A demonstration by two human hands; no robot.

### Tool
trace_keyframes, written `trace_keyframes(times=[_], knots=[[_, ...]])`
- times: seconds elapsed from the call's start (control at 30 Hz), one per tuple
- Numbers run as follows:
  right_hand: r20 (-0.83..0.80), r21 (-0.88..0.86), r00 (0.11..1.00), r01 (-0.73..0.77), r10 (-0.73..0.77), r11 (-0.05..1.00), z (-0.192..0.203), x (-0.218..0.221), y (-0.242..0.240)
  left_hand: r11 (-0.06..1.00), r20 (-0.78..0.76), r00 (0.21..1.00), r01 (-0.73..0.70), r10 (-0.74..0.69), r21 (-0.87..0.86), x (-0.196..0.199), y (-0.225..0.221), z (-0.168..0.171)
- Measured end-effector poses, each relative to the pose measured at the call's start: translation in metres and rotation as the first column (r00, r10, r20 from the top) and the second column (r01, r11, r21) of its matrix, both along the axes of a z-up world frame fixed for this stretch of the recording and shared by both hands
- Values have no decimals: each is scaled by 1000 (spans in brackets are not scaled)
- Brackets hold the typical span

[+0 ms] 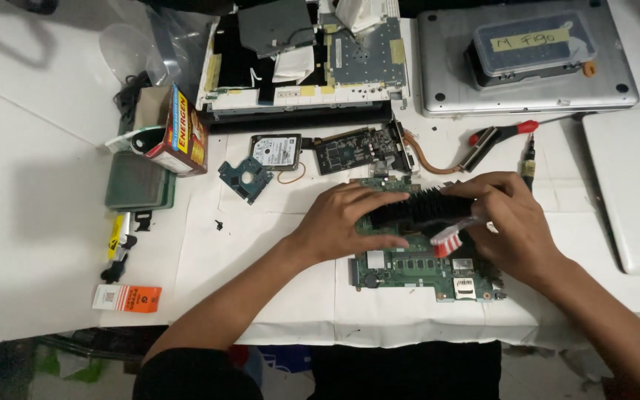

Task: Cleaning dust from a laptop heatsink using a toothbrush on a repair workbench.

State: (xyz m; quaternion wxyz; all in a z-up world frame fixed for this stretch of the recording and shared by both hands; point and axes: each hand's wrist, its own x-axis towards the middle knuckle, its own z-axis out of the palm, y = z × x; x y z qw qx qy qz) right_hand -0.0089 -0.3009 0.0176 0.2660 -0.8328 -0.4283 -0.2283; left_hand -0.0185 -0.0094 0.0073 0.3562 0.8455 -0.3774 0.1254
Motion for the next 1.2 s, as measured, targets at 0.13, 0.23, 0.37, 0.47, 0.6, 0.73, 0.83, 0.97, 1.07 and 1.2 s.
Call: trace_keyframes(times=[0.13, 0.23, 0.37, 0.47, 0.6, 0.73, 0.83, 0.97, 1.07, 1.2], knots=[[-230, 53, 969, -77, 87, 996, 27, -5, 7, 1000, -6, 1000, -9, 9, 4, -11, -5, 14], [-306, 106, 939, -128, 154, 986, 30, -8, 11, 997, -367, 928, 53, -67, -49, -21, -13, 22], [-344, 116, 933, -66, 102, 991, 32, -7, 4, 970, -503, 832, 166, -234, -176, -26, -21, 21], [-323, 42, 937, 155, -133, 987, 20, -14, -25, 964, -510, 821, 186, -257, -188, -30, -25, 32], [-550, -125, 667, 530, -503, 839, 16, -44, -51, 951, -468, 838, 175, -279, -254, -25, -36, 23], [-493, -248, 682, 485, -540, 839, 4, -71, -46, 959, -454, 857, 147, -245, -240, -20, -42, 12], [-470, -352, 642, 493, -606, 796, -5, -89, -33, 960, -477, 846, 131, -238, -248, -21, -38, 7], [-384, -274, 730, 494, -565, 825, -17, -92, -22, 923, -526, 790, 129, -316, -362, -20, -35, 8], [-284, -241, 741, 559, -609, 793, -23, -88, -18, 922, -581, 751, 96, -315, -375, -18, -35, 7], [-172, -380, 827, 445, -534, 811, -48, -101, -4, 933, -509, 820, 82, -263, -350, -16, -36, 0]])
